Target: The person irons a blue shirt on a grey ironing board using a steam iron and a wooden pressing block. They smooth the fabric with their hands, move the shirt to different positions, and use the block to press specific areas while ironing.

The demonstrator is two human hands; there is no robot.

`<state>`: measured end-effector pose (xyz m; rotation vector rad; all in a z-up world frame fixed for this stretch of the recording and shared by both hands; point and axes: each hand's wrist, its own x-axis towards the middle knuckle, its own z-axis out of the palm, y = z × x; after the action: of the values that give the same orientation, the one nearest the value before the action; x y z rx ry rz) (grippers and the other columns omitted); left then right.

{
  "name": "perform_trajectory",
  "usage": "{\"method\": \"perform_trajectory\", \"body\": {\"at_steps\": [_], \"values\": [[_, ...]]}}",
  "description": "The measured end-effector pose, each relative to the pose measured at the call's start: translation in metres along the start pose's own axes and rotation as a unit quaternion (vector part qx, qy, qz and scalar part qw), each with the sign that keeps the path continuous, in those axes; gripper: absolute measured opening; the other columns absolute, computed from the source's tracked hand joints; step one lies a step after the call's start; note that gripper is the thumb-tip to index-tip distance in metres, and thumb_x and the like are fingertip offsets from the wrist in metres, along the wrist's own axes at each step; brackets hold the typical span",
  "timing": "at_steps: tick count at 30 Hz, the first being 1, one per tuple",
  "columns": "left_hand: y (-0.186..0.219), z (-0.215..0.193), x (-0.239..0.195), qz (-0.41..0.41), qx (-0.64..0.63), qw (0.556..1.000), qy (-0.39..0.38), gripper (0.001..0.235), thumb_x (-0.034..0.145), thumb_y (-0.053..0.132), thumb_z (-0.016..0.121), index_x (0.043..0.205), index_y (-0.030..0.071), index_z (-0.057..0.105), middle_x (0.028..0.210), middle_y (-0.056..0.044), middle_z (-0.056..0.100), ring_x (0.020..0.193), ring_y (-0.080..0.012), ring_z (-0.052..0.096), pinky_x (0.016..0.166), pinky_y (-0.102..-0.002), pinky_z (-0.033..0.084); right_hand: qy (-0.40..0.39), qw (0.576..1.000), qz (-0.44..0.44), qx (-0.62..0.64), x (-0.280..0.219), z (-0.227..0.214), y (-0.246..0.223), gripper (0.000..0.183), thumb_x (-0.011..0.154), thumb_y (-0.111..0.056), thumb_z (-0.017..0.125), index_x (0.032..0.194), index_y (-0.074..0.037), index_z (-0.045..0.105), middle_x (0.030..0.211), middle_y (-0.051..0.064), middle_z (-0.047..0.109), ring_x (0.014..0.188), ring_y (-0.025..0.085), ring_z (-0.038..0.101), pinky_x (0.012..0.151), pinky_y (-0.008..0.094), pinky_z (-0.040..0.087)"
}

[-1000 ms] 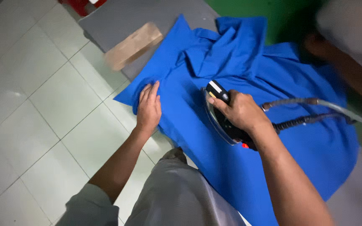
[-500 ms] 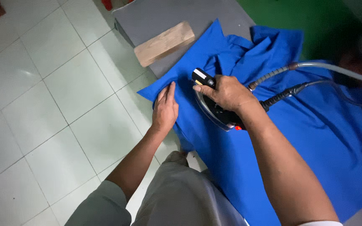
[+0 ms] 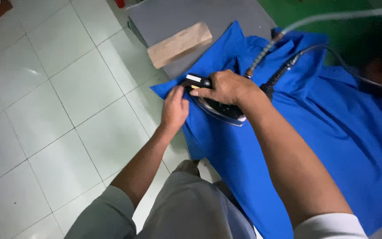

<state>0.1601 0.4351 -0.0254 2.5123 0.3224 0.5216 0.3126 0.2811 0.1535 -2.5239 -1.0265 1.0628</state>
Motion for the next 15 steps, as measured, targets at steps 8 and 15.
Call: {"method": "perform_trajectory", "body": {"at_steps": [8,15], "values": [[0.031,0.016,-0.019,-0.006,-0.062,0.995,0.073,0.039,0.091,-0.001,0.054,0.128,-0.001,0.064,0.113,-0.025,0.071,0.107,-0.0433,0.069,0.092,-0.05,0.056,-0.004,0.999,0.005,0.046,-0.035,0.021,0.023,0.075,0.088,-0.076,0.059,0.104,-0.004,0.074,0.107,0.025,0.074,0.113,0.043,0.069,0.095,0.052,0.056],[0.026,0.022,-0.021,0.031,0.12,0.989,-0.077,0.058,0.091,0.0,0.06,0.148,0.009,0.051,0.152,-0.012,0.054,0.147,-0.0293,0.044,0.118,-0.054,0.032,-0.009,0.991,0.076,0.108,-0.133,0.068,0.028,0.064,0.093,-0.062,0.061,0.108,-0.001,0.069,0.1,0.029,0.074,0.105,0.045,0.072,0.088,0.053,0.058]]}}
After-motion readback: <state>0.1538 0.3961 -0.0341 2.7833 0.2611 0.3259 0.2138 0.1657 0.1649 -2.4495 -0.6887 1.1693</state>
